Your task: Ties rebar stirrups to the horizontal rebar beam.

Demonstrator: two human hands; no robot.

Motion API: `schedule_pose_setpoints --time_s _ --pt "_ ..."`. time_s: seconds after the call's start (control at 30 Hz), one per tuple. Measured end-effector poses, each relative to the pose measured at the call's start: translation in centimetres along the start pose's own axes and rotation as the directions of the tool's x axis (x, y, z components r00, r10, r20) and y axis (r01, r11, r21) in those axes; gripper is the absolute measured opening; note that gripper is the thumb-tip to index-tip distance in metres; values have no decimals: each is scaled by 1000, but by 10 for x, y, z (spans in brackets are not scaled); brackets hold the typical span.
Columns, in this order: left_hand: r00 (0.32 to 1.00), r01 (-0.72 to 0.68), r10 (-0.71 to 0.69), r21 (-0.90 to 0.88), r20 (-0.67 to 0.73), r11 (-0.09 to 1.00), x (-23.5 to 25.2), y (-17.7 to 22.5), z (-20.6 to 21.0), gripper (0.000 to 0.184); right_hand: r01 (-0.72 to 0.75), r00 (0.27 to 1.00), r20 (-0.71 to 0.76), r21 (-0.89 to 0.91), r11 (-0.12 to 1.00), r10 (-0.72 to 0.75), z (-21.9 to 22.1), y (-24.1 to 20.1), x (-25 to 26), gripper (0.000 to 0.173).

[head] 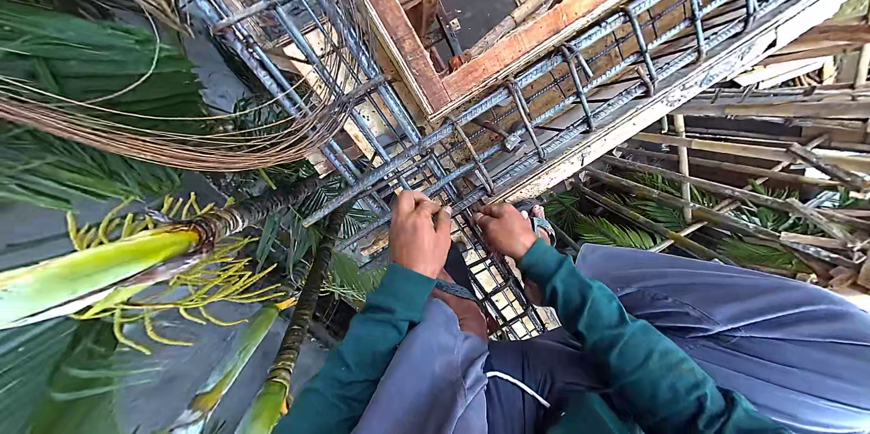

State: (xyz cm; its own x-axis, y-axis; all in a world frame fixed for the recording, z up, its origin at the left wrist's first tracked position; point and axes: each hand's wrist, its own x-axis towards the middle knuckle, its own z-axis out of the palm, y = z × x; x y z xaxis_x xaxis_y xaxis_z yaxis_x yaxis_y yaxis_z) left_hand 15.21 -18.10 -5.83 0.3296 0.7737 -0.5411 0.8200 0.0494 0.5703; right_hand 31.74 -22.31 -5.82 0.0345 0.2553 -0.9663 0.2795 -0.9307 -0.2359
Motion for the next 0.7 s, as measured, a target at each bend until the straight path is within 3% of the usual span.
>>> schedule_pose_setpoints --time_s 0.1,0.2,0.37,0.43,0.57,0.63,0.7 --pt "993 -107 92 260 70 960 0 -1 -4 35 16 1000 18 52 998 -17 -5 0 4 32" --pt "987 -158 144 340 66 927 -3 -1 -9 40 21 1000 17 194 981 -25 -4 6 6 28" --pt "988 -155 107 597 116 787 -8 9 -7 45 12 997 67 263 965 -31 -11 7 9 27" --pt "985 -131 15 681 173 720 -8 18 -3 47 14 998 62 254 967 -31 -12 9 10 26" --pt "923 -64 -234 723 304 688 6 36 -9 51 64 997 24 138 988 -68 -13 12 10 29" --pt "858 -19 -339 683 386 730 15 46 -15 47 71 997 -16 -24 997 -72 -16 10 4 32" --pt "836 17 -355 627 419 779 21 50 -23 41 54 994 -82 -209 976 -73 -20 6 -7 34"
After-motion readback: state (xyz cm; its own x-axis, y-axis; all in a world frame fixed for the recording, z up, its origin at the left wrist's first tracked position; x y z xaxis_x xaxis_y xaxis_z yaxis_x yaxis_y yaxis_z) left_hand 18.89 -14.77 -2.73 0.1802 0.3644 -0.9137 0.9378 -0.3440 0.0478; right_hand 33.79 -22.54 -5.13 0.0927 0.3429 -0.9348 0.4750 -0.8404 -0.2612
